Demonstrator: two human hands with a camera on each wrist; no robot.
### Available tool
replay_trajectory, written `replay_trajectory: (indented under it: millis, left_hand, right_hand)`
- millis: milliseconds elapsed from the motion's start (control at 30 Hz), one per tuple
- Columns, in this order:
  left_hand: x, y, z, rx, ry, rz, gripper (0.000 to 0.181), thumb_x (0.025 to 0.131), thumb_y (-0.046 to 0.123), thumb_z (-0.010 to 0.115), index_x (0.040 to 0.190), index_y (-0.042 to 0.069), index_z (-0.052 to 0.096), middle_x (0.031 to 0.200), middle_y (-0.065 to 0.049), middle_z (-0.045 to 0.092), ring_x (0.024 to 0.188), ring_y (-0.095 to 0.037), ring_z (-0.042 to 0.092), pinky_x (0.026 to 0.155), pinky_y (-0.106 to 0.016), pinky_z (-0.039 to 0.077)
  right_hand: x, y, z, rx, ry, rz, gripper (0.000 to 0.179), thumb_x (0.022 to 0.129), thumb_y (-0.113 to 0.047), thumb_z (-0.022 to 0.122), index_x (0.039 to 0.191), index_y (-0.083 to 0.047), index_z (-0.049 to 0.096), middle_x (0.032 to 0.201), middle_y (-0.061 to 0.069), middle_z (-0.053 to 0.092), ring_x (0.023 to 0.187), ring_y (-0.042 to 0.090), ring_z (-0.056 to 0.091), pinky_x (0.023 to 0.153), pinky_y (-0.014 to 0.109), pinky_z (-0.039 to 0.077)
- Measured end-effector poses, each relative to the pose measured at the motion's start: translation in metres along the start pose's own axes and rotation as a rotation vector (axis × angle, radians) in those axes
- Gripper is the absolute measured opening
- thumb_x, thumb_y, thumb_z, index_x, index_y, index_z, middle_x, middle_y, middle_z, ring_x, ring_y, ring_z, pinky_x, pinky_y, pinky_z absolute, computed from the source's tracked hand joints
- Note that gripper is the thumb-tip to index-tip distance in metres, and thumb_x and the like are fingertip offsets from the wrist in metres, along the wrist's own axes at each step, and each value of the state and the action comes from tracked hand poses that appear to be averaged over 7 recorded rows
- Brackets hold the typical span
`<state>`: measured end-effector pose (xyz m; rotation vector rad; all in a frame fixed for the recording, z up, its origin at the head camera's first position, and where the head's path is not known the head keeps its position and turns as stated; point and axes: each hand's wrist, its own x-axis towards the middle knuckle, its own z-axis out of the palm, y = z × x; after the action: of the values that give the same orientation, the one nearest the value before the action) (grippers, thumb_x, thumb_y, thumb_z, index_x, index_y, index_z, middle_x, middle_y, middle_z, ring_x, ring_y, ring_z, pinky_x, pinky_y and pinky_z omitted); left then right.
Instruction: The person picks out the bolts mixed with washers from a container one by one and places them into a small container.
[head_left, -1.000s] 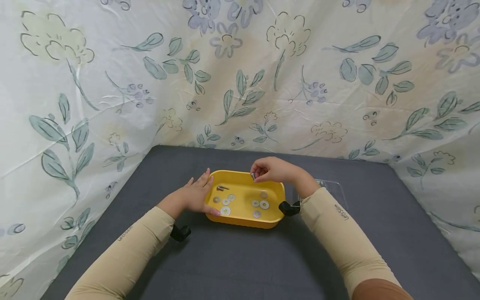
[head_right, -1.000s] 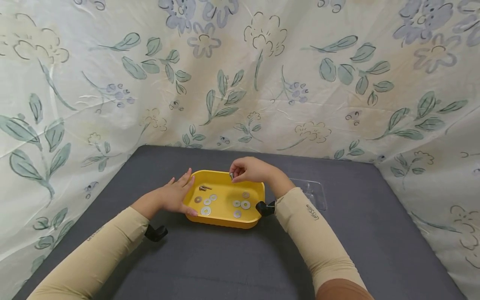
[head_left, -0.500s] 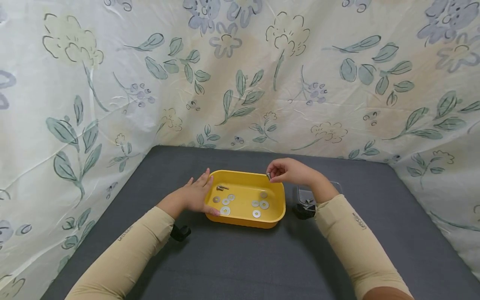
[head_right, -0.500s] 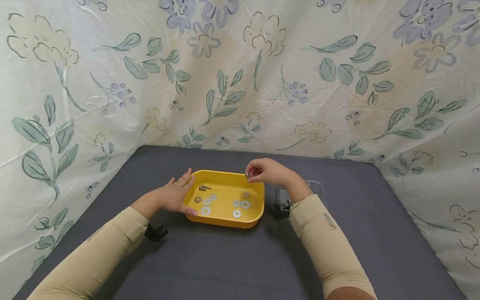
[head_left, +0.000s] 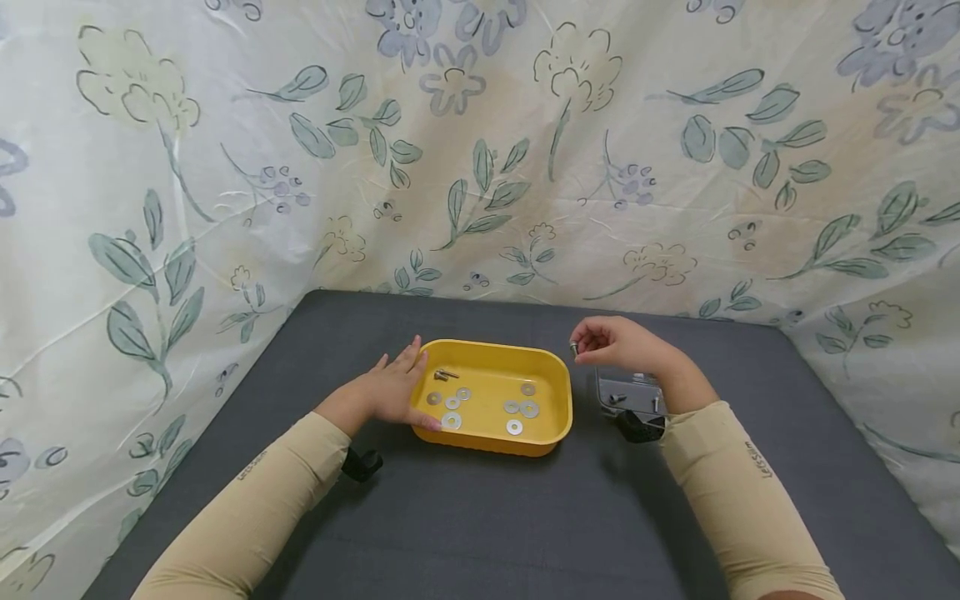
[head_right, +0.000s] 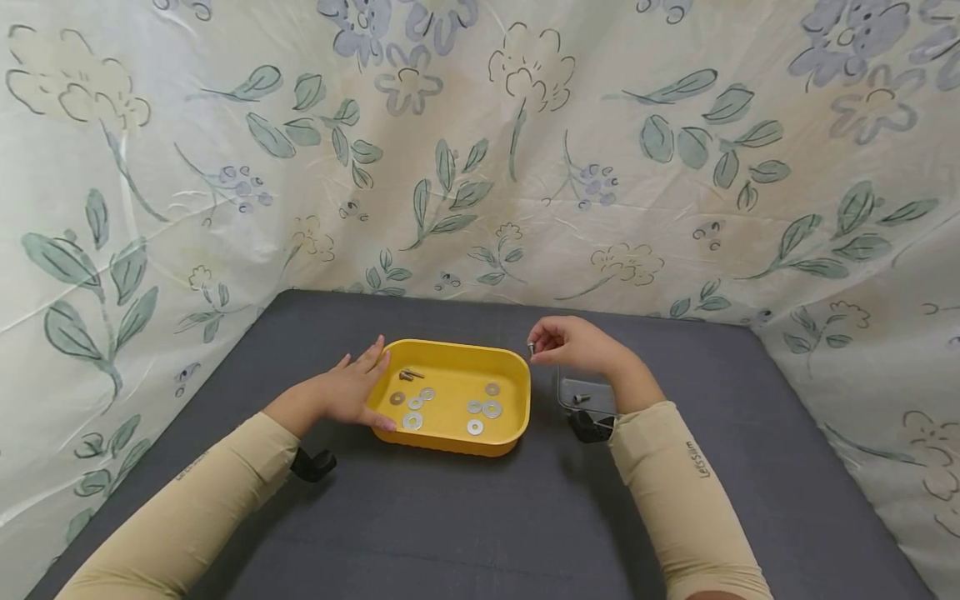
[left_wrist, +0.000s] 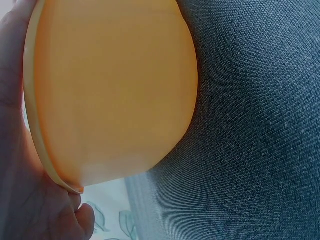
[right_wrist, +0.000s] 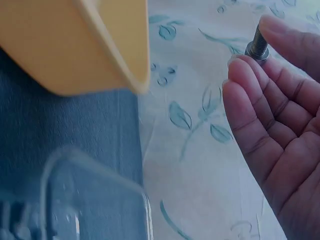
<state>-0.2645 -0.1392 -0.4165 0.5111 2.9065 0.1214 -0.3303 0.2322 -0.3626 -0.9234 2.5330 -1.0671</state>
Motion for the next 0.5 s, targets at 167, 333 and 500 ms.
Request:
replay_trajectory:
  millis: [167, 333, 500]
  left_hand:
    - [-0.001, 0.001, 0.000, 0.008, 0.000, -0.005, 0.128, 0.059, 0.082, 0.054, 0.146, 0.003, 0.004, 0.151, -0.011, -0.016, 0.140, -0.025, -0.001, 0.109, -0.052, 0.007]
    - [-0.003, 0.003, -0.001, -0.006, -0.008, -0.010, 0.127, 0.060, 0.080, 0.056, 0.146, 0.003, 0.003, 0.151, -0.012, -0.016, 0.140, -0.025, 0.000, 0.109, -0.052, 0.006]
    - [-0.003, 0.004, 0.002, 0.003, 0.000, -0.021, 0.128, 0.058, 0.082, 0.054, 0.146, 0.004, 0.004, 0.151, -0.011, -0.016, 0.140, -0.024, -0.001, 0.109, -0.052, 0.006]
  right_hand:
    - [-0.009, 0.008, -0.010, 0.016, 0.032, 0.003, 0.028, 0.083, -0.018, 0.069, 0.103, -0.001, 0.058, 0.090, 0.010, 0.058, 0.082, 0.026, 0.055, 0.072, 0.030, 0.050]
    - [-0.019, 0.016, -0.017, 0.053, 0.057, 0.012, 0.030, 0.082, -0.017, 0.069, 0.102, 0.001, 0.057, 0.090, 0.013, 0.058, 0.083, 0.027, 0.056, 0.071, 0.030, 0.050]
    - [-0.028, 0.023, -0.023, 0.062, 0.071, 0.042, 0.030, 0.083, -0.018, 0.068, 0.103, 0.001, 0.057, 0.091, 0.013, 0.058, 0.084, 0.024, 0.057, 0.070, 0.029, 0.050]
